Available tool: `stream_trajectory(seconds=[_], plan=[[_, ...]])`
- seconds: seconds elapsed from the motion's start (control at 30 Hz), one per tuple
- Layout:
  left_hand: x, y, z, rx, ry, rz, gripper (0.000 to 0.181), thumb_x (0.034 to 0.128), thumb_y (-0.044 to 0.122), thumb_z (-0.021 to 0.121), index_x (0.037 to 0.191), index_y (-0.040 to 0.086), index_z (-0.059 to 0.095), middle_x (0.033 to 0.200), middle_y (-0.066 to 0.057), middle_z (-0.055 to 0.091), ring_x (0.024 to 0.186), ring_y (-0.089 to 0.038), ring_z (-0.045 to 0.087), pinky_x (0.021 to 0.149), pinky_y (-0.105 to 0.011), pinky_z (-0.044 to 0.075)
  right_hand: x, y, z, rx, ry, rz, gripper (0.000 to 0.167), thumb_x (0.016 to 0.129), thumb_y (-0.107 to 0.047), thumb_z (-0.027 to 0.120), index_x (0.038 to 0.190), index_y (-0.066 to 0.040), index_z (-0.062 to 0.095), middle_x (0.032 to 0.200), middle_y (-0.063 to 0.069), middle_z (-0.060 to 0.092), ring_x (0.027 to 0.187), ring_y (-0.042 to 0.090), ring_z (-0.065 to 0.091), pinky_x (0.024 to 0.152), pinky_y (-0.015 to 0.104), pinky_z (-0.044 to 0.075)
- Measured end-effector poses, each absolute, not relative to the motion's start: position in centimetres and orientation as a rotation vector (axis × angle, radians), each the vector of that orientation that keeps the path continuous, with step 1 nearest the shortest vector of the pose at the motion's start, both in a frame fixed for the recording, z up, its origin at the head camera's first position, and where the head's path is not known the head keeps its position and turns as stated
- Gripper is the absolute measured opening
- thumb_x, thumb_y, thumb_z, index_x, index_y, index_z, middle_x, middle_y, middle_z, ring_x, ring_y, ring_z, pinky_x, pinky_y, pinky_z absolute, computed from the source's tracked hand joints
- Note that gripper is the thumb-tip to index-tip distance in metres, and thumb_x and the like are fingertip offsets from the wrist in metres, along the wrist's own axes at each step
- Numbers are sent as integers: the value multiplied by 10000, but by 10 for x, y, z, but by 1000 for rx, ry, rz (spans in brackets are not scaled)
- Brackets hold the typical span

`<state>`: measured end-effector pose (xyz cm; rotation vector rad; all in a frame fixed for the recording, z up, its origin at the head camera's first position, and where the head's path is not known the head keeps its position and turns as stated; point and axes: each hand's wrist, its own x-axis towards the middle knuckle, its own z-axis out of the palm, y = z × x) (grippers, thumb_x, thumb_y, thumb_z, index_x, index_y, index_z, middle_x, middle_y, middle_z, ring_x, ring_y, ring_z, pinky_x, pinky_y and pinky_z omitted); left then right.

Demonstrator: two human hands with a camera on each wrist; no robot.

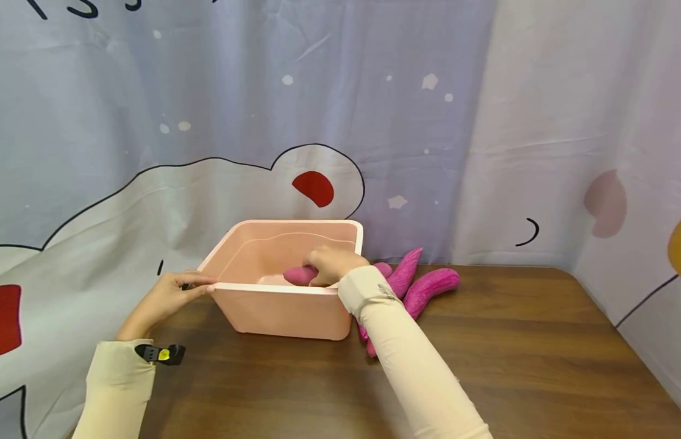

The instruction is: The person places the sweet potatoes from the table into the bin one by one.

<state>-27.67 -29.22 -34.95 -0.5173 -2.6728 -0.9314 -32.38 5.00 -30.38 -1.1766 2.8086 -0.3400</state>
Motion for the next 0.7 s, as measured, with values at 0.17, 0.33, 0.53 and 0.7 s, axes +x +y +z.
stream_trajectory(seconds=[0.17,0.33,0.53,0.7], plan=[[-277,-293,-349,-511,-2672,-967,238,869,188,716,1058,47,747,1069,-162,713,1053,-341,625,875,-488,508,-323,49,-304,-1042,2790,-339,134,822,-229,737,941,-175,708,849,-23,652,790,106,538,717,246,446],[-278,-293,-349,-519,-2679,-942,238,869,195,715,1058,53,748,1058,-143,721,1046,-328,630,871,-477,510,-325,49,-306,-1000,2818,-203,244,836,-162,713,1080,-154,713,992,10,677,876,144,566,790,289,469],[-278,-292,-351,-523,-2674,-966,232,865,185,720,1051,50,750,1051,-138,724,1041,-312,625,868,-467,515,-325,49,-308,-960,2806,-141,300,850,-97,662,1143,-150,701,1081,43,684,962,182,597,852,336,486],[-277,-293,-351,-515,-2672,-965,227,865,183,721,1048,53,752,1057,-141,721,1043,-313,621,877,-486,507,-326,47,-311,-939,2801,-131,329,859,-56,623,1162,-157,700,1129,41,681,1007,185,599,862,350,486]])
